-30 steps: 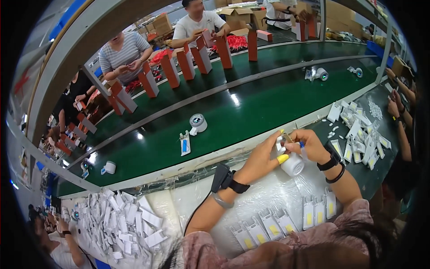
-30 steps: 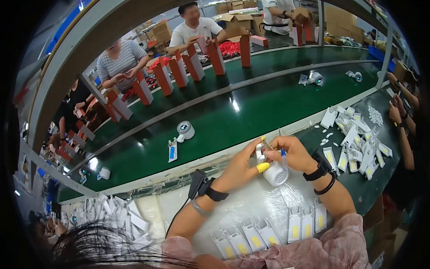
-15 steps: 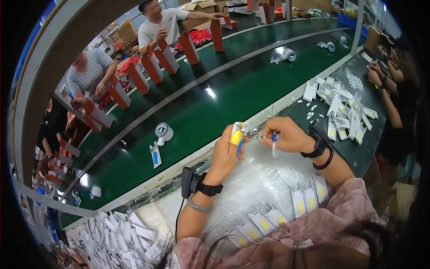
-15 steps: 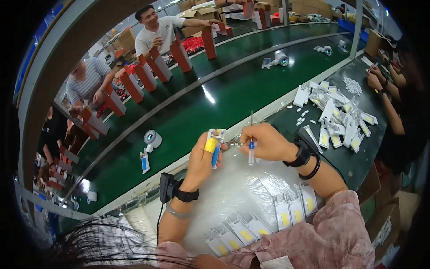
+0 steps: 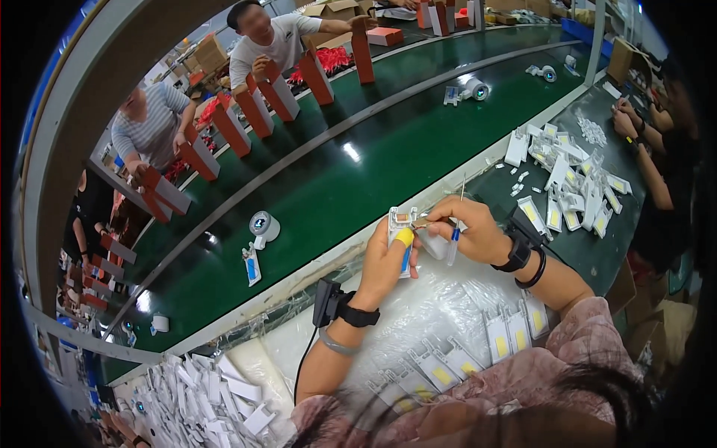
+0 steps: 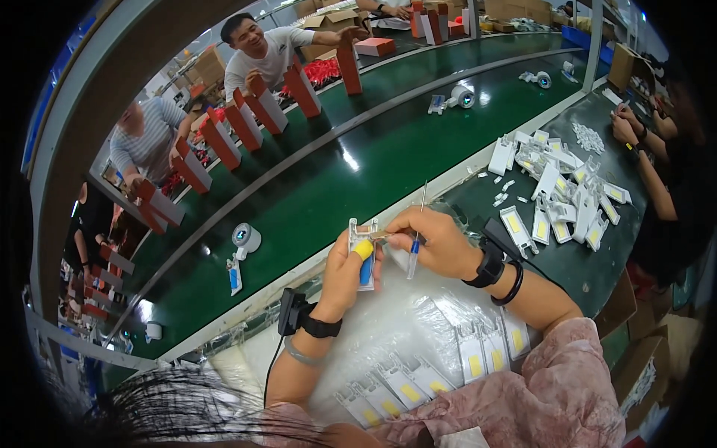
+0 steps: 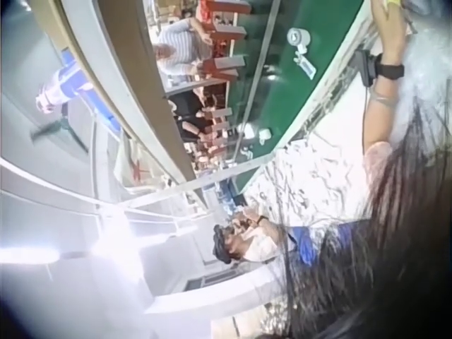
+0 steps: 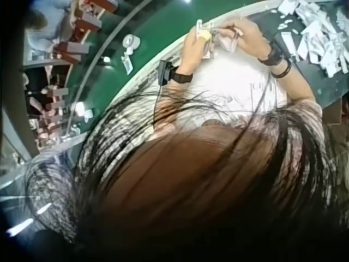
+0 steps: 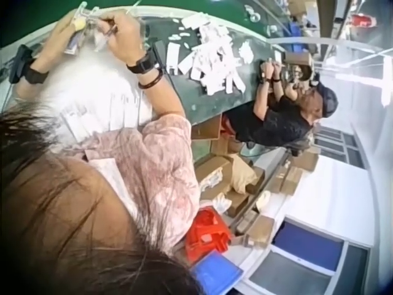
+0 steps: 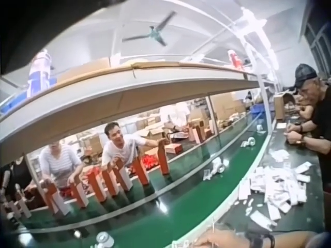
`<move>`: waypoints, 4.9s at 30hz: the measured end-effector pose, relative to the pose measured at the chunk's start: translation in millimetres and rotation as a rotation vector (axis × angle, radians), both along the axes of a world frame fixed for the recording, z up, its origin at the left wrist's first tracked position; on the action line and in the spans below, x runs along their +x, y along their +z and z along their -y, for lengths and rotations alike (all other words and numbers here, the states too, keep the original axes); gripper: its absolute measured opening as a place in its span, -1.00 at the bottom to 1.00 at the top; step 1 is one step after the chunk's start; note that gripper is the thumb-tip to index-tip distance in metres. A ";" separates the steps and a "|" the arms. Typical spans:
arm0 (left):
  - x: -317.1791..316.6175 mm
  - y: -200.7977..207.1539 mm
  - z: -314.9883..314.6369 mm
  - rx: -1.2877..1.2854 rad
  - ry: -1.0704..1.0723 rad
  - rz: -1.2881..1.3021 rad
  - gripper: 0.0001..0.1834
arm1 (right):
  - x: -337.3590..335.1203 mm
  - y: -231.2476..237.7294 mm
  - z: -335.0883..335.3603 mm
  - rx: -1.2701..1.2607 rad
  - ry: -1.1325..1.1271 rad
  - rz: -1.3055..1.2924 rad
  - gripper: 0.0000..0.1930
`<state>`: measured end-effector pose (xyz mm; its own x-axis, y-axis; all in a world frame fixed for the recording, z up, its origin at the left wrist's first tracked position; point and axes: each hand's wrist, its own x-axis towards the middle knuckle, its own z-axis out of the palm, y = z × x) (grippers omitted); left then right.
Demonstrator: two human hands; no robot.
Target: Assembling and inspecting small LED light modules on a factory production line.
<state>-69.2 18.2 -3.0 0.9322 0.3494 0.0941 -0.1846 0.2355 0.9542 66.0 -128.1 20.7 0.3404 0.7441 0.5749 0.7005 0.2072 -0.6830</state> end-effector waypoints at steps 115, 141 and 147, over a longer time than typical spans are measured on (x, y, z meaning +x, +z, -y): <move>-22.8 -8.1 -110.4 0.345 0.734 -0.139 -0.83 | -3.6 -39.4 -14.4 -0.080 -0.063 0.237 -0.79; -6.3 -27.6 -25.5 0.165 -0.274 0.044 -0.52 | -5.4 -3.9 -11.7 -0.142 -0.030 0.384 -0.84; -9.8 -34.1 34.5 0.099 -0.534 0.127 -0.32 | -17.6 23.6 -16.2 -0.172 -0.064 0.087 -0.85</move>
